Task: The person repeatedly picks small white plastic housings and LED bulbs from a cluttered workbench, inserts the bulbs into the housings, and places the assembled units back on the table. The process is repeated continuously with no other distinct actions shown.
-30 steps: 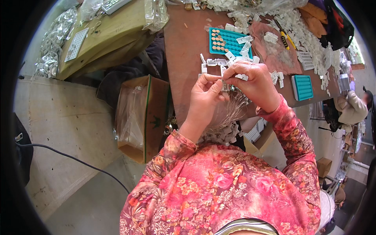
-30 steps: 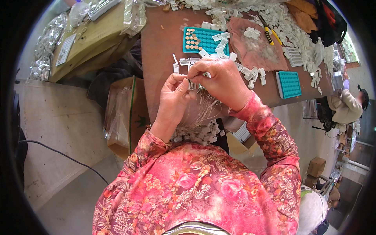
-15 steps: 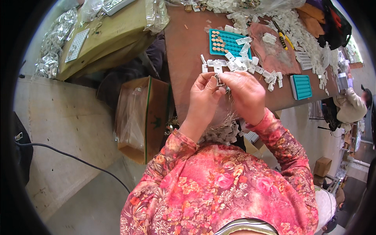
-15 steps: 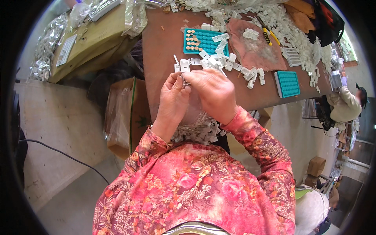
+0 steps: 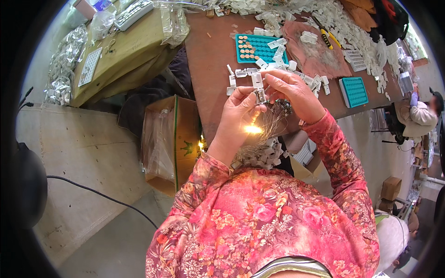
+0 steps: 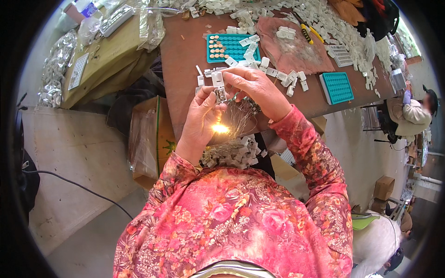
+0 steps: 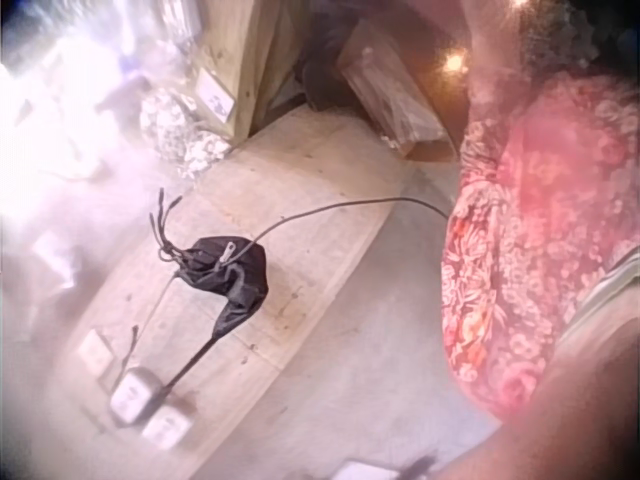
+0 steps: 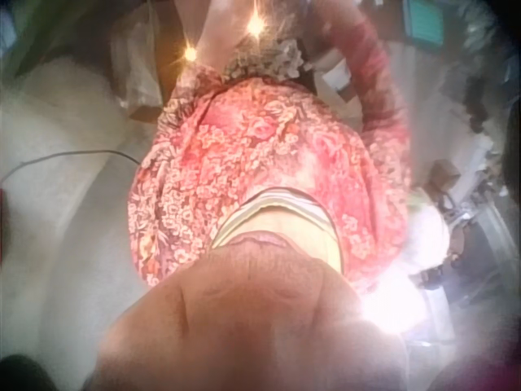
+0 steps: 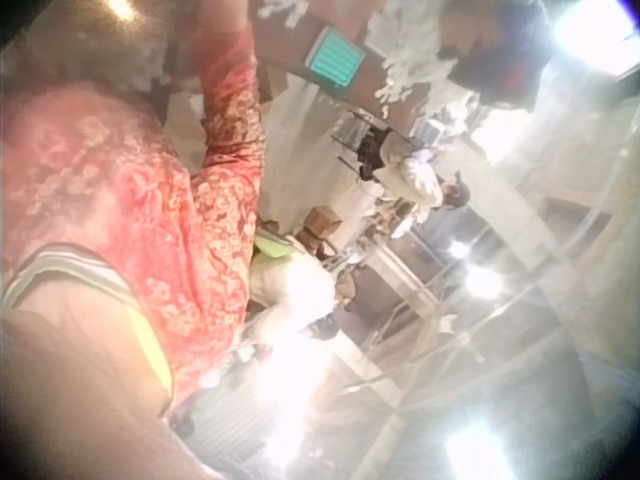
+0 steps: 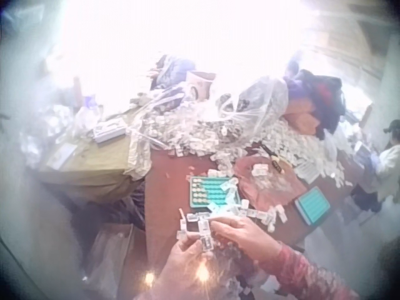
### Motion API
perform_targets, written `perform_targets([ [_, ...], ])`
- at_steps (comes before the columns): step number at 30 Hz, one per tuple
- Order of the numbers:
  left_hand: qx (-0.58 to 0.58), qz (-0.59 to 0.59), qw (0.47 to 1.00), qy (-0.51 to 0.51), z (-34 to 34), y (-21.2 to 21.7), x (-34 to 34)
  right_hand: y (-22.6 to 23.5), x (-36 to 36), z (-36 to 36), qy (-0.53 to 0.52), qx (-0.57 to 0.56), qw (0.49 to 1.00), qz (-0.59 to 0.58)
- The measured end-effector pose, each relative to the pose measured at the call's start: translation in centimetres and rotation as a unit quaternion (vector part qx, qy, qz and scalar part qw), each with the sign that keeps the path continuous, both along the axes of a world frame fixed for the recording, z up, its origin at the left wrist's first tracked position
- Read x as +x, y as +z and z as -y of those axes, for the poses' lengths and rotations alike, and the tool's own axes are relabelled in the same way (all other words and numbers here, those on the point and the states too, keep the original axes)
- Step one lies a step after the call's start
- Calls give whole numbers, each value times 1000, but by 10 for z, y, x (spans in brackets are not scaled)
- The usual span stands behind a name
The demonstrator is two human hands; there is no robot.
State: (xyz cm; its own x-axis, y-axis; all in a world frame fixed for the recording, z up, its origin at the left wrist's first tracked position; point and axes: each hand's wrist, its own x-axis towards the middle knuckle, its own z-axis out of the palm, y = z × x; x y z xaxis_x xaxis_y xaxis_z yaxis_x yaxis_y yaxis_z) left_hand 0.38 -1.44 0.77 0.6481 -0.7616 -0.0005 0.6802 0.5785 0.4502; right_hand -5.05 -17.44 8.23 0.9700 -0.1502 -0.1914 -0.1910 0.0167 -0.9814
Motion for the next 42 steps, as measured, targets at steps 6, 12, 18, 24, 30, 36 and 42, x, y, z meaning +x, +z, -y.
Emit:
perform_targets([
  [6, 0, -32, 999, -12, 0, 0, -1, -1, 7, 6, 38, -33, 999, -2],
  [12, 15, -26, 999, -20, 0, 0, 0, -1, 11, 8, 50, -36, 998, 5],
  [18, 31, -23, 999, -17, -2, 0, 0, -6, 13, 9, 40, 13, 999, 28],
  [24, 34, -11, 999, -13, -1, -1, 0, -5, 9, 7, 33, 28, 998, 38],
  [30, 30, -30, 999, -17, -1, -4, 0, -3, 13, 5, 41, -64, 991, 109],
  [36, -4, -58, 998, -17, -1, -4, 1, -12, 4, -17, -64, -401, 860, 310],
  [42, -7, -56, 998, -1, -1, -5, -1, -15, 6, -15, -8, -378, 858, 347],
])
